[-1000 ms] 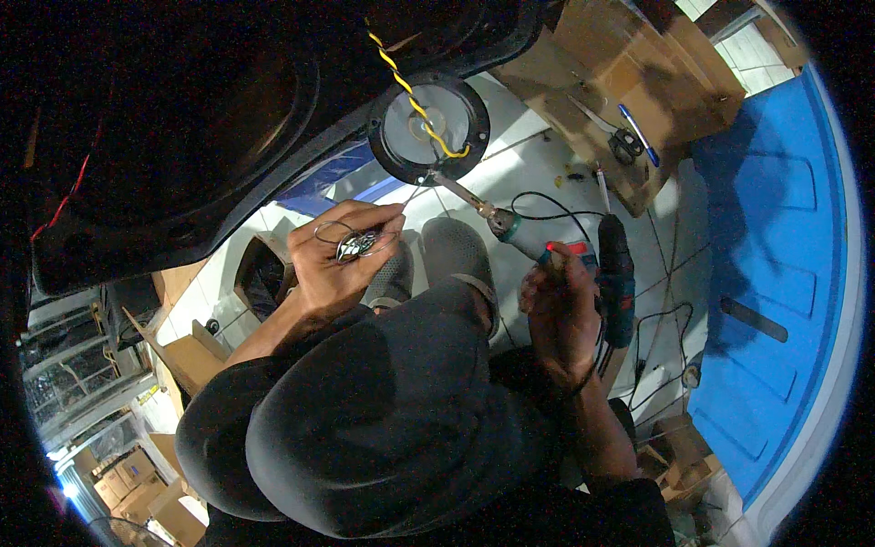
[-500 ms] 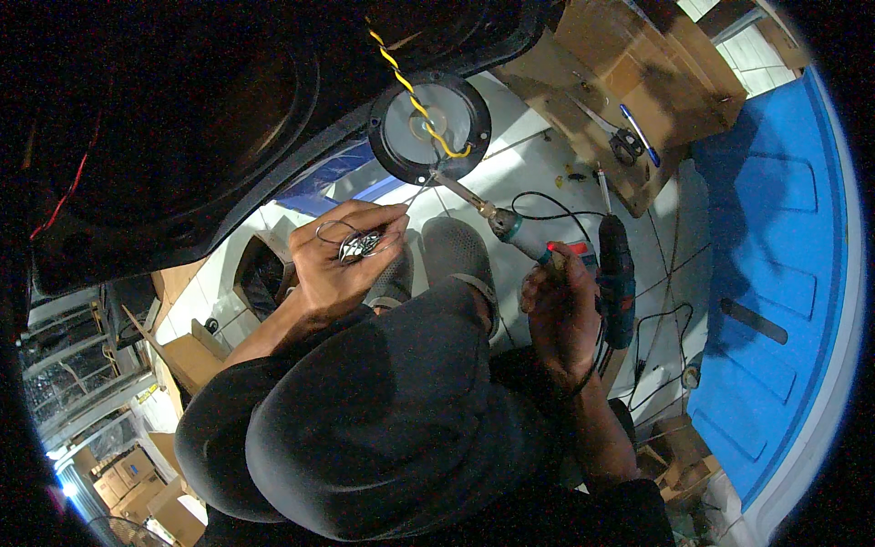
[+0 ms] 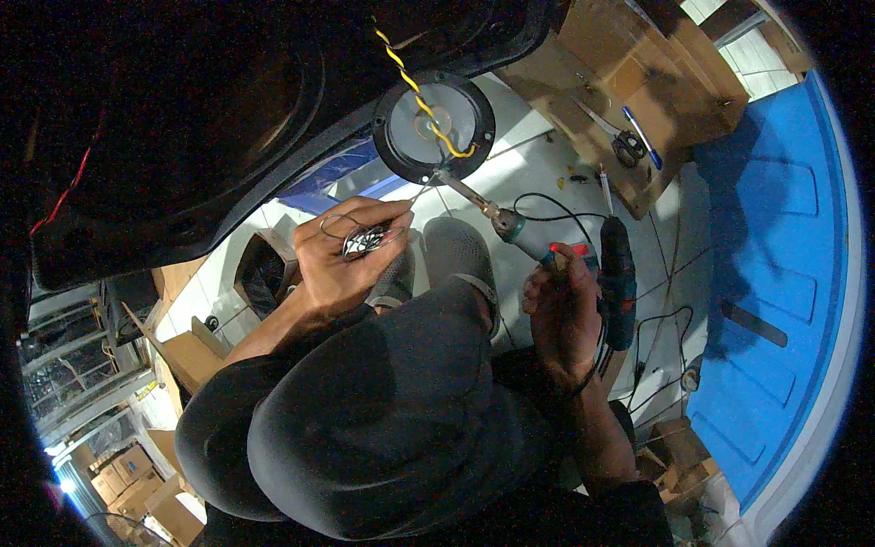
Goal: The person sits on the floor and assembles a speaker by soldering wires to a small driver and the main unit, then securing the driver with a power drill. The person handles wires, a soldering iron, and a drill to complete the assembly.
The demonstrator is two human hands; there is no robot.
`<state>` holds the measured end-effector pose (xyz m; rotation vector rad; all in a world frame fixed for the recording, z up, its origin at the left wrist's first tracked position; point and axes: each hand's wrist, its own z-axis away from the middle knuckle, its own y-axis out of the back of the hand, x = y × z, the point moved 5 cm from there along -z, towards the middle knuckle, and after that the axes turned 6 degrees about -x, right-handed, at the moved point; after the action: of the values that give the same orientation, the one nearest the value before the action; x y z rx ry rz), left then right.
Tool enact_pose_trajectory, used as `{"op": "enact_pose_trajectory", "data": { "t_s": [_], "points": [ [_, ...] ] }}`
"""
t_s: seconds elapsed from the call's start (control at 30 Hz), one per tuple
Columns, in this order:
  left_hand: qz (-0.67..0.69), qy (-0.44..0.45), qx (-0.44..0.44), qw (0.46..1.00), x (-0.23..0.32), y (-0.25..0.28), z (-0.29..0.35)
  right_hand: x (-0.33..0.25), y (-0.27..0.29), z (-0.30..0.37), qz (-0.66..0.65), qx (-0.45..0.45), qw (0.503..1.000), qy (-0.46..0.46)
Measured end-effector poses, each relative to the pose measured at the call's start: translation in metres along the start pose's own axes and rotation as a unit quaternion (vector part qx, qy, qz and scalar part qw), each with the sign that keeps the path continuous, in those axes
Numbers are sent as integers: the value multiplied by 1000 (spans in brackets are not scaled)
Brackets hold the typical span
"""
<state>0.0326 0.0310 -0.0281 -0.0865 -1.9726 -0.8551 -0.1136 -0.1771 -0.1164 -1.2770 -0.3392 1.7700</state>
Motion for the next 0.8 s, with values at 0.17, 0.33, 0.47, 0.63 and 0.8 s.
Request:
{"op": "enact_pose_trajectory", "data": {
  "t_s": [0.17,0.33,0.47,0.63,0.8],
  "points": [
    [5,22,1,1000,-1,-2,-1,1,3,-1,-2,-9,1000,-2],
    [-7,29,14,999,-1,-4,-3,1,0,0,-21,-36,999,6],
    [-10,13,15,1000,-1,1,-1,1,-2,0,-38,-45,998,15],
    [28,51,27,998,-5,11,7,3,1,0,-35,-15,999,0],
    [27,37,22,999,-5,15,10,4,0,-2,-57,-24,998,6]
  ]
}}
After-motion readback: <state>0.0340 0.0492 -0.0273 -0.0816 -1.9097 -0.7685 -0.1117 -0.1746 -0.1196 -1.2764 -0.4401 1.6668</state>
